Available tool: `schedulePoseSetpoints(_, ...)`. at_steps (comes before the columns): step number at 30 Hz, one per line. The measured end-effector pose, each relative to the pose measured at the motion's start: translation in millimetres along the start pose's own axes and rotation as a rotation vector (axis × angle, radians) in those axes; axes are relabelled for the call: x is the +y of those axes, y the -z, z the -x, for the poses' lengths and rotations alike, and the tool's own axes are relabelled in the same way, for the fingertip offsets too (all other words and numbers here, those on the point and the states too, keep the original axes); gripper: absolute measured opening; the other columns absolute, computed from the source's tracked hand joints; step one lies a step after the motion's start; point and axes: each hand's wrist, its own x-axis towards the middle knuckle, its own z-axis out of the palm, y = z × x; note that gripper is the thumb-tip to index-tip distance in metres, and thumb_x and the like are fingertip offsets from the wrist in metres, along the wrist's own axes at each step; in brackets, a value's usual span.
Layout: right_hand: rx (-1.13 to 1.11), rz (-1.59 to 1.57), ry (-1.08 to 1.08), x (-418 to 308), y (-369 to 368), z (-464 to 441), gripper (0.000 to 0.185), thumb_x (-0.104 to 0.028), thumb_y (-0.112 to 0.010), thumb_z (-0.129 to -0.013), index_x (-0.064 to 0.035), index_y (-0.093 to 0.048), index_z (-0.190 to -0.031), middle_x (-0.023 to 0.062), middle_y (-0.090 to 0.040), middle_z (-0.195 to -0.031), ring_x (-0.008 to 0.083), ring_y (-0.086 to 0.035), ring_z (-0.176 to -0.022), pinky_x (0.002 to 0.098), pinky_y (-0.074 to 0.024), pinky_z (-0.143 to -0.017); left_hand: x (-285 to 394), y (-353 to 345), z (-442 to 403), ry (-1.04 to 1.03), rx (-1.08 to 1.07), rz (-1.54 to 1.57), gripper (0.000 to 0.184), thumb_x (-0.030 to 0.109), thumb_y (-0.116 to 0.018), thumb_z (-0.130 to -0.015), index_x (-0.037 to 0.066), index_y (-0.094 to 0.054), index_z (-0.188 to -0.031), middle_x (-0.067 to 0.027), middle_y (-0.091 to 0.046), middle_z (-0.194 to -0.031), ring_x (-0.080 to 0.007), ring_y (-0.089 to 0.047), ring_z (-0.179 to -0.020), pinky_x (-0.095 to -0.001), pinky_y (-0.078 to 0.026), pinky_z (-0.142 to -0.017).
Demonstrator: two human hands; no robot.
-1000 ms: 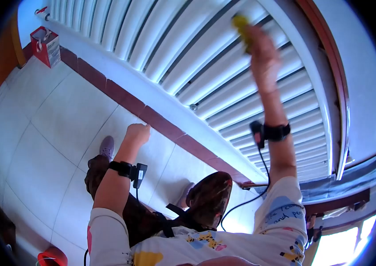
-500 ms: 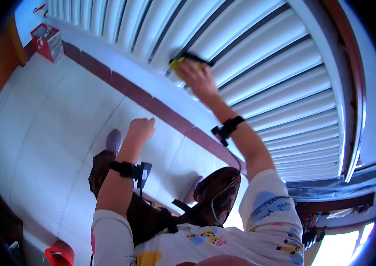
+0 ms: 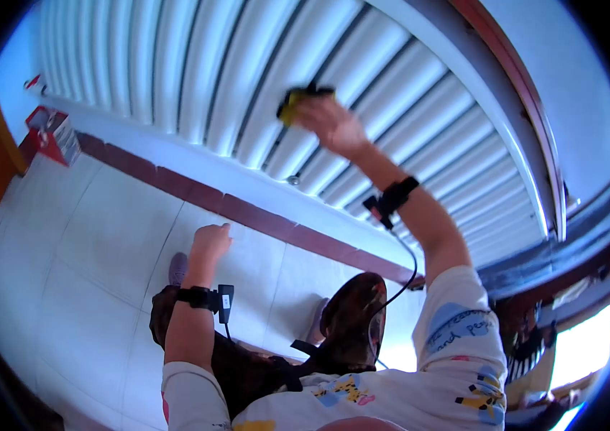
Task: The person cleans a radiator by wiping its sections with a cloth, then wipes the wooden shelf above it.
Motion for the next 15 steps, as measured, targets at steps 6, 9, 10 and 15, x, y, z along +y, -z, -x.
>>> schedulePoseSetpoints(6, 0.191, 0.342, -0.099, 76.5, 105.0, -51.4, 0.041, -0.019, -0.059, -0.08, -0.0133, -0.049, -0.119, 0.0074, -0.049, -0.125, 0.0255, -0.042, -0.12, 0.044, -0.0319, -0.098, 2.0, -4.1, -5.8, 0.0, -0.062, -0.059, 0.035, 0.03, -0.056, -0.082, 0.007, -0.055, -0.108, -0.0135, -0.064, -0.094, -0.0288, -0.061, -0.089, -0.0407, -0.048, -0.076)
schedulePoseSetpoints(9, 0.192, 0.322, -0.203, 51.1, 86.8, -46.5, 0.041, -0.021, -0.057, -0.081, -0.0147, -0.049, -0.12, 0.0063, -0.046, -0.129, 0.0256, -0.038, -0.123, 0.0448, -0.0285, -0.1, 12.4, 2.9, -0.4, -0.015, -0.006, -0.03, 0.034, 0.029, -0.056, -0.082, 0.006, -0.055, -0.107, -0.014, -0.064, -0.091, -0.0292, -0.061, -0.087, -0.0409, -0.048, -0.075)
schedulePoseSetpoints(10, 0.214, 0.46, -0.24, 40.3, 66.9, -41.9, 0.035, -0.022, -0.058, -0.084, -0.022, -0.051, -0.118, 0.001, -0.047, -0.129, 0.0233, -0.037, -0.125, 0.0412, -0.0296, -0.101, 13.1, 1.9, -2.2, -0.04, 0.019, 0.0, 0.034, 0.029, -0.056, -0.082, 0.006, -0.054, -0.106, -0.0144, -0.064, -0.088, -0.0297, -0.061, -0.086, -0.0413, -0.048, -0.074)
schedulePoseSetpoints(15, -0.032, 0.218, -0.263, -27.4, -15.4, 0.7, 0.042, -0.019, -0.058, -0.082, -0.0209, -0.046, -0.122, -0.0001, -0.04, -0.134, 0.02, -0.03, -0.128, 0.0409, -0.0264, -0.101, 19.1, 6.8, -5.5, 0.018, -0.094, -0.031, 0.041, 0.03, -0.053, -0.085, 0.008, -0.05, -0.119, -0.0134, -0.063, -0.096, -0.0294, -0.06, -0.09, -0.0406, -0.048, -0.077)
